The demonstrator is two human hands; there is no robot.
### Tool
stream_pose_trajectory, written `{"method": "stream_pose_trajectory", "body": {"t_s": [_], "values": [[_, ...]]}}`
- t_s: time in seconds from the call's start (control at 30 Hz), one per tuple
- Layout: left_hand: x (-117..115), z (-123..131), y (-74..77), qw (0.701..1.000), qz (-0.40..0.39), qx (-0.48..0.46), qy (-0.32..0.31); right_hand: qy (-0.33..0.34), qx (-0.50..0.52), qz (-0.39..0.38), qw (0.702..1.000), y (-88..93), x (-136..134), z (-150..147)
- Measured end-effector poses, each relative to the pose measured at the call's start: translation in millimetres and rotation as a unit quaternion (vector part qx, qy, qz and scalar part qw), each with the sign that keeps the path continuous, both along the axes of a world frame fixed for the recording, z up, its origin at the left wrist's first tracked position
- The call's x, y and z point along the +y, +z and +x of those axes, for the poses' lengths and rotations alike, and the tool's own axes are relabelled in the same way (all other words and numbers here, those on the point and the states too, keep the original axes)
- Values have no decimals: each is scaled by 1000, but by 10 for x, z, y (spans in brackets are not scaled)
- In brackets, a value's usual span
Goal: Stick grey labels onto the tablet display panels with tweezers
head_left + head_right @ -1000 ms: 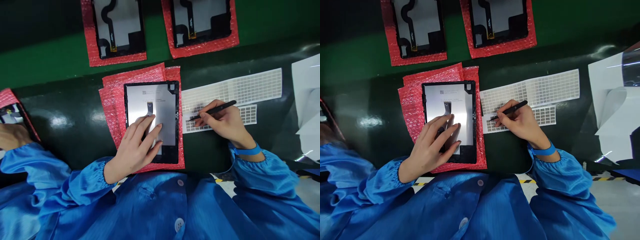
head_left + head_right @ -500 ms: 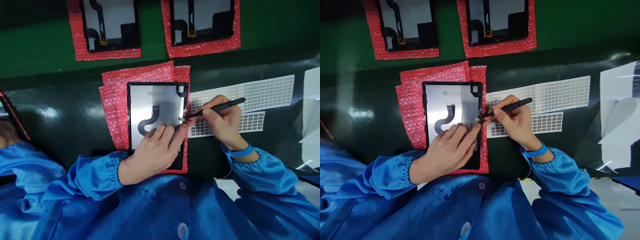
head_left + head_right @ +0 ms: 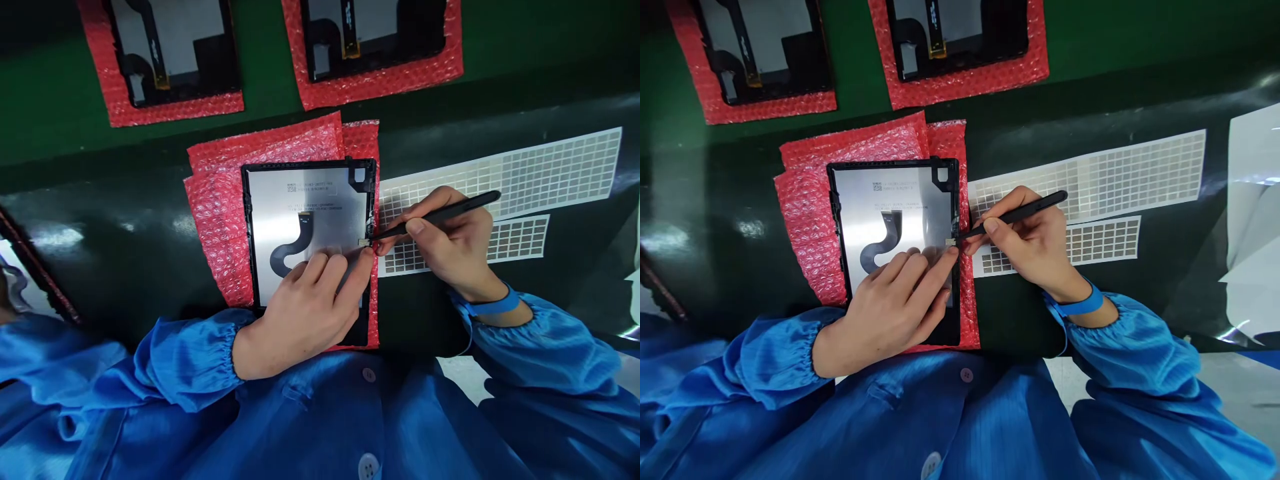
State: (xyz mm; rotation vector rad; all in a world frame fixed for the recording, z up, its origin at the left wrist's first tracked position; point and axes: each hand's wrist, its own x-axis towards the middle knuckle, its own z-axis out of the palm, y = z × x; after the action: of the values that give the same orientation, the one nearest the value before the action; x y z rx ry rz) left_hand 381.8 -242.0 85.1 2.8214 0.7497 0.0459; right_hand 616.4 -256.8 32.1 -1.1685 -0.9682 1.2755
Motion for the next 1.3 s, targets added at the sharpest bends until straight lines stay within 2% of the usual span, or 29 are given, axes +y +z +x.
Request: {"method": "stream_pose_trajectory", "body": {"t_s": [0.37,0.63,0.83,1.07,1.13,1.3], "values": [[11,30,7,1000,1,3,2,8,-2,-3,1000,16,-6,8],[34,37,16,1000,-18,-7,6,-28,-52,-26,998,60,-44,-45],[47,34,32,1000,-19,-2,7,-56,-62,-11,996,49,-57,-35],[57,30,16,999,-21,-28,14,-120,-99,6,988,131,-41,111],[62,32,6,999,-17,-28,18,-115,-120,-11,986,163,-1,183],[58,35,-5,999,-14,-34,17,-42,-170,-40,984,128,196,263]]}}
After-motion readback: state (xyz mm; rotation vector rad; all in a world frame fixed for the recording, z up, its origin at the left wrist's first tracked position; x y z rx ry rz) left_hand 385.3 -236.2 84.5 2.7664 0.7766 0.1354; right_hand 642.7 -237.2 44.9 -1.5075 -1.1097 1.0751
